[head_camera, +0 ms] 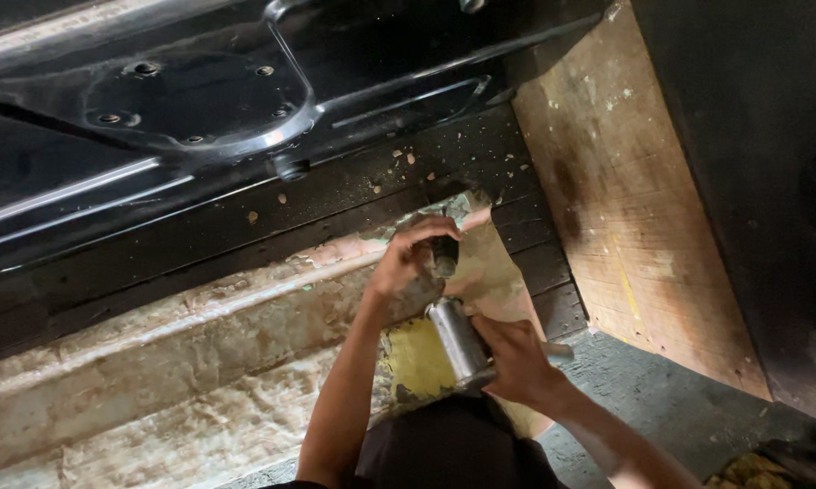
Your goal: The person uses a hammer and a metal punch to repeatedly strike a specific area on the lower edge of a black car door. They adjust the position of the punch and hammer multiple times while working on the same spot.
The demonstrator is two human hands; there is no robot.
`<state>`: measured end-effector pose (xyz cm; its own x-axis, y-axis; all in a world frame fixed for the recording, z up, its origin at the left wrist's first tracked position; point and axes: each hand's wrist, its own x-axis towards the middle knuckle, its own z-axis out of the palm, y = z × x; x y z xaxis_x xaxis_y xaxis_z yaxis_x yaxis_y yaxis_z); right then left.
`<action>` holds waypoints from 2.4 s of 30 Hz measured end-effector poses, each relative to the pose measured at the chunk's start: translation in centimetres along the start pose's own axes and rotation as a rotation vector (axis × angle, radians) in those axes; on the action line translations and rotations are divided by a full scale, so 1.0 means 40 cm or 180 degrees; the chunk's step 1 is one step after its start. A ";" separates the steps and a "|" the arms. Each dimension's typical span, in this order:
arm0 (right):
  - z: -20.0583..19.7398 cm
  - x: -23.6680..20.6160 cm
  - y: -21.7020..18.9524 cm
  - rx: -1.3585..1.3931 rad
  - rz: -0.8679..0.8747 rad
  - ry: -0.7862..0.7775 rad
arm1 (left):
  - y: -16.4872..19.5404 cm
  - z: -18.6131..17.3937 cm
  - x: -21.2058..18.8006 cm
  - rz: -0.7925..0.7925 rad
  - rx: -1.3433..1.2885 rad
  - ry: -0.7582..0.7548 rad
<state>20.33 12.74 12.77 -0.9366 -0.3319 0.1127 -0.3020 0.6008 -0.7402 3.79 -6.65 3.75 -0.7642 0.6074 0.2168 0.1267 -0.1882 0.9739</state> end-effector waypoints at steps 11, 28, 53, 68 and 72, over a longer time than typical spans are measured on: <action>0.043 0.009 0.158 -0.1151 0.0442 -0.0262 | -0.041 -0.024 0.018 -0.0018 -0.0426 0.0126; -0.010 -0.010 0.020 -0.0583 0.0195 0.0220 | 0.012 -0.008 0.005 0.0105 0.0239 -0.0152; 0.049 -0.006 0.118 -0.0766 0.0165 -0.0241 | -0.015 -0.015 -0.007 -0.0050 -0.0503 0.0092; 0.027 0.073 0.099 -0.0853 0.1588 -0.0455 | -0.031 -0.033 0.001 0.0111 -0.0135 0.0281; -0.006 0.042 0.057 -0.0481 0.0665 -0.0002 | -0.010 -0.039 0.013 -0.0167 -0.0193 0.0146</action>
<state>18.03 13.71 11.44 -0.9813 -0.1897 -0.0327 -0.1252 0.7583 -0.6398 2.37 -7.47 3.36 -0.7971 0.5820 0.1608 0.0482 -0.2041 0.9778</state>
